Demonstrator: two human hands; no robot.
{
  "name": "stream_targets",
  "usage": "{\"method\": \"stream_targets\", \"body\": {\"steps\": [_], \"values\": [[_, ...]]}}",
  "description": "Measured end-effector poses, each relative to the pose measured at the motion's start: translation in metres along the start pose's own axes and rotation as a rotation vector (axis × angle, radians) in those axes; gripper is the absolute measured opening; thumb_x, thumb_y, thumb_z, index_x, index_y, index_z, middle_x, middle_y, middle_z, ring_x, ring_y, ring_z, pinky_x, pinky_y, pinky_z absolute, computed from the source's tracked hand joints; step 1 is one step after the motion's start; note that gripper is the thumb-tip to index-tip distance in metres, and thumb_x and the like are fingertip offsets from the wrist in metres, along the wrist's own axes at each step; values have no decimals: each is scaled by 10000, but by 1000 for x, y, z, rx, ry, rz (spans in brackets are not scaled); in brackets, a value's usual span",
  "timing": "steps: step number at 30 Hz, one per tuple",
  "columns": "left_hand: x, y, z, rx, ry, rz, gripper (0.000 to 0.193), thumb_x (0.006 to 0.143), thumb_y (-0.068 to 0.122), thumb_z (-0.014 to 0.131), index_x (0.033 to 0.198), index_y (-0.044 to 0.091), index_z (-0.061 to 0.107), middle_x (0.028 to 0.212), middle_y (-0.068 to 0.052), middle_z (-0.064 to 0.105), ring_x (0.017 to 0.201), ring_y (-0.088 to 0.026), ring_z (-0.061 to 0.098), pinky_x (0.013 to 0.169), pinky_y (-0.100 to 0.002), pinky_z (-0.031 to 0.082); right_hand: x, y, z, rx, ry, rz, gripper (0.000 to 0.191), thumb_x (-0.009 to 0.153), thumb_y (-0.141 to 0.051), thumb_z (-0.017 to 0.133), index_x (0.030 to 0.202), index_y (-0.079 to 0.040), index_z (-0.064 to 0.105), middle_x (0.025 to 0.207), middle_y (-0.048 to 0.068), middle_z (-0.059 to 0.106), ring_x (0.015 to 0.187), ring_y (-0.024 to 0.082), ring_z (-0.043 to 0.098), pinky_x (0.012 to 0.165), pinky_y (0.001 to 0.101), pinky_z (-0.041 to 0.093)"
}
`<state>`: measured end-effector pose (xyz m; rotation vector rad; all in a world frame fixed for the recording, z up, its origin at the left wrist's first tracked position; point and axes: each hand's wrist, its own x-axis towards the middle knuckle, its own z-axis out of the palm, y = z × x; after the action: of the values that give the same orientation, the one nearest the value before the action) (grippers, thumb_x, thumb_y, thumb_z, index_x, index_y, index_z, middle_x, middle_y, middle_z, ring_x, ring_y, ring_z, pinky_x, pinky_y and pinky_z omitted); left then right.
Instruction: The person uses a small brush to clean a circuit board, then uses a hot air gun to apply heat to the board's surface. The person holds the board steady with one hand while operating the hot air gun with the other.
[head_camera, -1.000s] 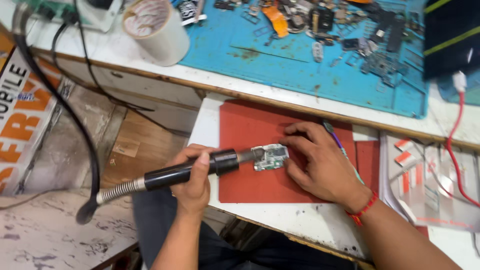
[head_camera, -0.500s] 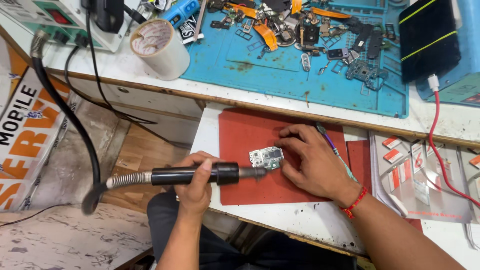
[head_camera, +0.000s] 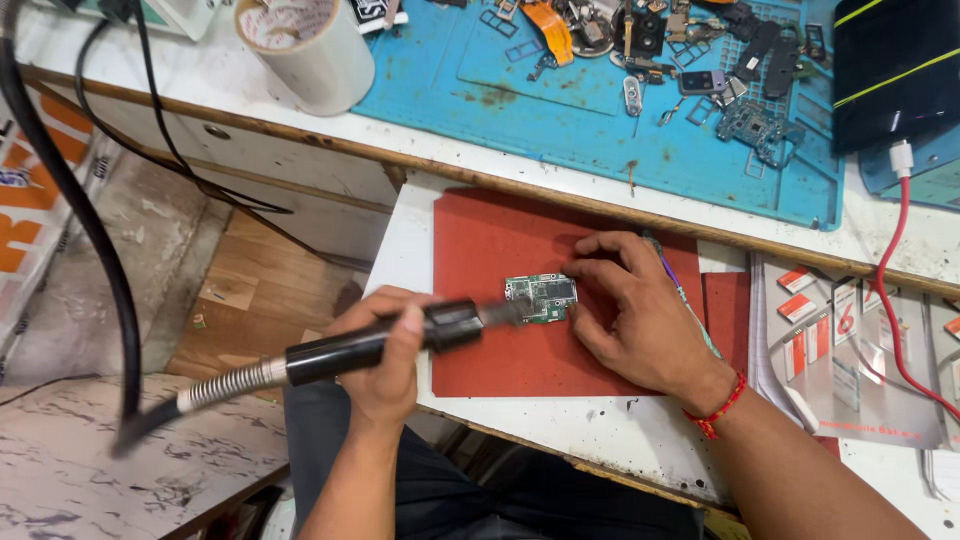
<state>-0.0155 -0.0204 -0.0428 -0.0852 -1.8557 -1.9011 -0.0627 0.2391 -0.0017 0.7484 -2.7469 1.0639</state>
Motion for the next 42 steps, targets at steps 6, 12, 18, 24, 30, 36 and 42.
{"method": "stream_targets", "body": {"steps": [6,12,18,24,30,36,42], "values": [[-2,4,-2,63,-66,-27,265,986,251,675,944,-11,673,910,-116,739,801,-155,708,757,-281,575,-4,2,1,-6,-37,5,383,787,-118,729,1156,-22,693,1304,154,573,1218,344,562,1013,429,482],[1,4,1,45,-25,-17,226,977,214,654,965,-9,688,935,-111,743,840,-158,721,795,-276,590,-1,1,0,-26,-39,-9,383,788,-124,735,1158,-30,700,1296,156,579,1221,348,562,1026,434,475],[-3,1,-3,53,17,-104,217,981,189,645,927,-17,687,914,-116,742,832,-166,682,809,-293,555,-2,0,2,-17,-34,-22,387,792,-117,732,1165,-22,695,1300,158,576,1221,345,563,1028,429,476],[4,8,-1,76,6,-15,203,980,181,656,921,-13,659,926,-123,745,831,-171,685,820,-300,557,-1,-1,-2,6,-29,-22,378,802,-118,733,1166,-26,695,1302,154,576,1220,343,561,1027,428,476],[2,8,-1,71,-93,-50,229,987,211,648,973,-11,702,947,-115,761,846,-167,724,835,-300,589,-7,3,0,-16,-31,-28,399,813,-118,739,1196,-13,692,1319,161,562,1232,351,551,1036,429,472],[3,10,-3,20,-164,-44,262,984,225,665,1030,-29,702,980,-131,737,868,-183,691,827,-306,552,-3,-1,1,-38,-18,-12,389,801,-116,752,1171,-11,693,1316,160,565,1217,347,553,1025,424,476],[8,13,0,42,-160,5,272,1024,259,645,1018,-3,716,991,-104,732,897,-182,692,864,-317,555,-4,-1,0,-29,-19,-26,374,810,-112,753,1168,-18,699,1302,157,574,1221,345,555,1032,427,472]]}}
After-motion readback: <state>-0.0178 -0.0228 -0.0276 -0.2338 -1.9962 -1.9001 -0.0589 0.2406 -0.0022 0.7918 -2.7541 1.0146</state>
